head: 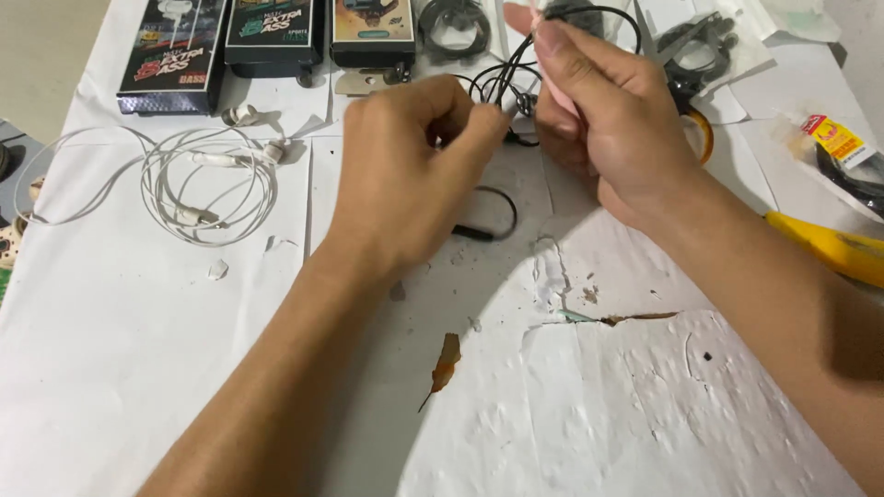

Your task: The person uses a pink tool to scrape and clean the black cable of a pair of earphones. They repeatedly rub the tool along the wire and the connector area while holding the earphones over a white table.

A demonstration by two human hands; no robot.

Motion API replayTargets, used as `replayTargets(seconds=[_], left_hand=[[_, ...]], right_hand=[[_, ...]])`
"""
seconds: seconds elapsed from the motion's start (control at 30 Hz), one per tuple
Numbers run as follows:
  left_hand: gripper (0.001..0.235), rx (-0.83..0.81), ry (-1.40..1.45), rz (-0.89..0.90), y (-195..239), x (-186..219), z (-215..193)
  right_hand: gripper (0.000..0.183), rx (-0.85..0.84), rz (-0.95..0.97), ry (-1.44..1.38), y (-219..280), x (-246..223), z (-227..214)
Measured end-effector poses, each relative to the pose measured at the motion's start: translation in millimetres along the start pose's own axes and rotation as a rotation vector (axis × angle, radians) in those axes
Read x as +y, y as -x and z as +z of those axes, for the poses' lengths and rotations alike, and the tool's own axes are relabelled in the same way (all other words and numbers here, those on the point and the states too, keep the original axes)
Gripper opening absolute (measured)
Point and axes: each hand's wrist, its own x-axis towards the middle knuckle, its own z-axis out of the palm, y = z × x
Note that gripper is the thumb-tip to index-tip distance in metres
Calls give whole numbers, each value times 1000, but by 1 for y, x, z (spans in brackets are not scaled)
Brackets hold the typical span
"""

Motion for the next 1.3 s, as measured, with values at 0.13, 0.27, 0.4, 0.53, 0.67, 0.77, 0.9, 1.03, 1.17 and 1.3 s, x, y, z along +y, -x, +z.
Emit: replayTargets(seconds=[0.13,0.27,0.4,0.53,0.67,0.77,0.9,1.03,1.17,1.3], left_hand=[[36,63,-365,177,3,-4,1],[17,122,-454,226,1,-5,0],[13,87,-340,197,-3,-11,2],[41,90,-347,358,1,-11,2],[26,25,-269,384,7,1,5],[25,-67,-183,407,12,10,1],[26,-219,-21,396,14,23,-4],[29,-177,-111,349,13,17,0],[30,-250,-341,126,11,6,0],[24,-246,-417,42,7,6,-4]], right_hand=[[50,-143,-140,89,2,9,-4],[27,-204,-77,22,6,8,0],[46,-165,-55,159,7,4,-2],[58,-118,-66,2,3,2,3],[59,42,-50,-94,-6,5,-1],[60,98,5,-122,-7,-2,-5],[69,138,95,-245,-15,1,-18],[52,127,121,-251,-18,4,-24],[48,-54,165,-393,-18,4,-33],[29,-75,149,-407,-14,9,-40]])
